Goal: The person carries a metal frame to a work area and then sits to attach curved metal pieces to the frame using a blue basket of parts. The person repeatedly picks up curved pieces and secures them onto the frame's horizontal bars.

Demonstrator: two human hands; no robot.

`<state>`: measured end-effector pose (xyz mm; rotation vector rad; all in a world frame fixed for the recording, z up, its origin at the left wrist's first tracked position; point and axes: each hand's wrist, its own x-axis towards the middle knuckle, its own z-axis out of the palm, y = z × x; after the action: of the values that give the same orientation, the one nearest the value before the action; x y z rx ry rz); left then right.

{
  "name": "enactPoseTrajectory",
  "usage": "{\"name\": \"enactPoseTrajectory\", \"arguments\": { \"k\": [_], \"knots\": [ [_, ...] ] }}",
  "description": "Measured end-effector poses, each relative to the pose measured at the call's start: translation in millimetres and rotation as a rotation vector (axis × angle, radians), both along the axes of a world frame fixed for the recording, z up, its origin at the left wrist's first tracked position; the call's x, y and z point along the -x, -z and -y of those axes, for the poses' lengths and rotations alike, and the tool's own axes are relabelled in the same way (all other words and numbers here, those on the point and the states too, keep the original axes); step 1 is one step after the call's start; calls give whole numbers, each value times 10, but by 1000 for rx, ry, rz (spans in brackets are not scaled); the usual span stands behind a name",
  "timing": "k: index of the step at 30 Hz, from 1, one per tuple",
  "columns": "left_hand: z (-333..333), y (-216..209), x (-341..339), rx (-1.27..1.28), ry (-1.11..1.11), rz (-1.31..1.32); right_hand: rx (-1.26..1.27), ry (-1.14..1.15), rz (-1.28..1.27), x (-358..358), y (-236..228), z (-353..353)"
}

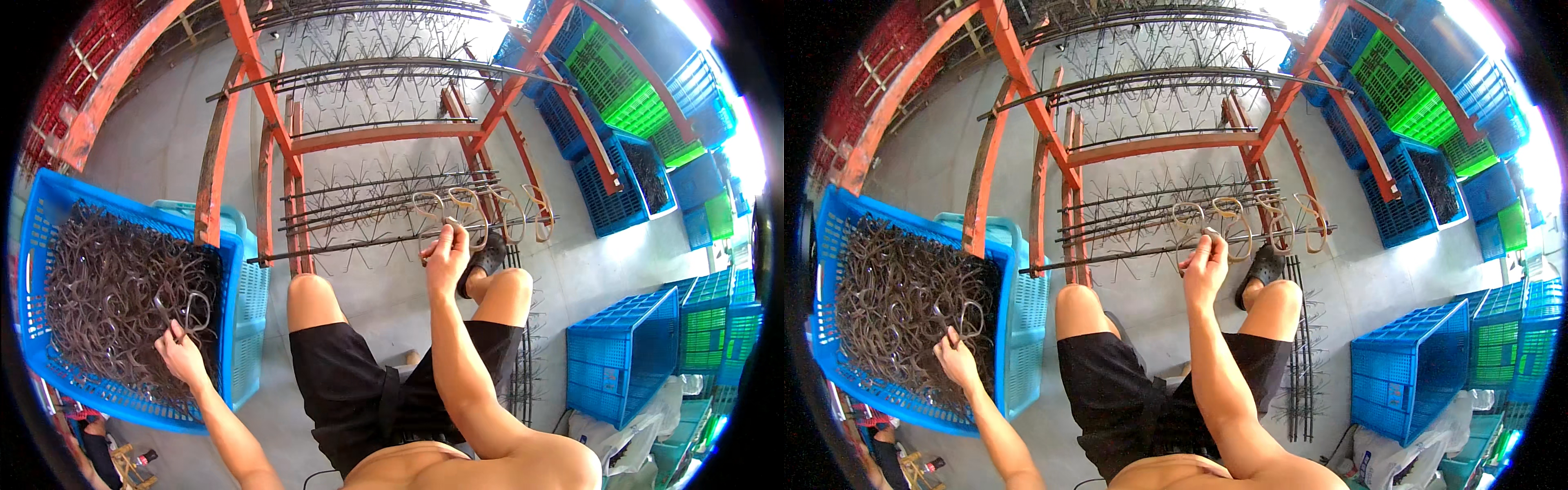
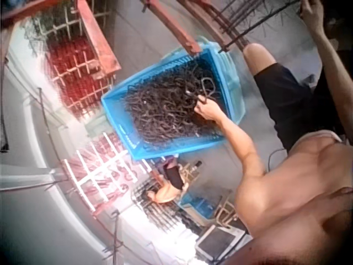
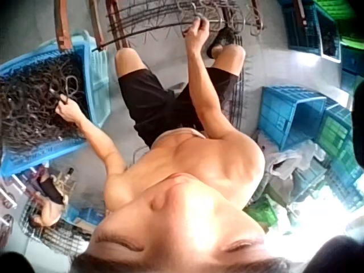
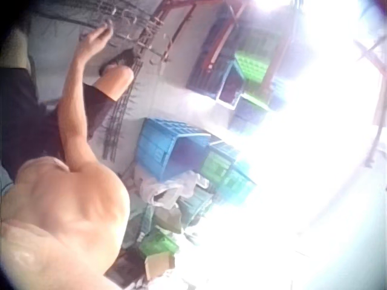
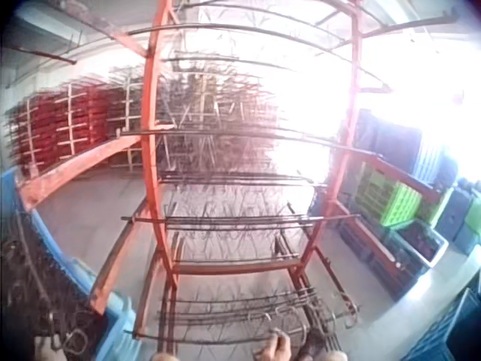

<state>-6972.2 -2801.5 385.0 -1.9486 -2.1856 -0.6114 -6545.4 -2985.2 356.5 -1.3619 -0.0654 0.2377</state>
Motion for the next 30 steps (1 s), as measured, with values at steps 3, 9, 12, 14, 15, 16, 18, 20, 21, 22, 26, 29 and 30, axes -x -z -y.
{"name": "enactPoseTrajectory", "arguments": {
  "k": [3, 9, 12, 14, 15, 16, 18, 20, 21, 22, 26, 29, 30],
  "knots": [
    [3, -20, 64, -146, 180, 70, -84, 67, -72, -38, 50, -93],
    [489, 85, 184, 16, 249, 694, -140, 36, -227, -107, -56, -191],
    [667, 168, 156, 9, 269, 592, -168, 76, -236, -92, -61, -213],
    [705, 222, 113, -23, 233, 626, -162, 70, -205, -80, -37, -216],
    [699, 247, 84, -51, 205, 704, -166, 79, -228, -74, -22, -212],
    [686, 275, 70, -78, 263, 794, -200, 61, -220, -64, -6, -208],
    [635, 322, 56, -150, 165, 810, -273, 55, -307, -35, 24, -198],
    [572, 362, 78, -168, 124, 868, -292, 78, -270, -10, 43, -201],
    [548, 376, 107, -146, 82, 907, -309, 103, -269, 8, 50, -205],
    [523, 388, 132, -95, 16, 998, -324, 127, -267, 18, 55, -214],
    [484, 386, 210, 53, 39, 1121, -354, 128, -233, 31, 63, -237],
    [494, 347, 173, 196, -63, 1240, -328, 113, -239, 9, 64, -247],
    [502, 332, 151, 242, -120, 1276, -289, 125, -248, 3, 63, -250]
  ]
}}
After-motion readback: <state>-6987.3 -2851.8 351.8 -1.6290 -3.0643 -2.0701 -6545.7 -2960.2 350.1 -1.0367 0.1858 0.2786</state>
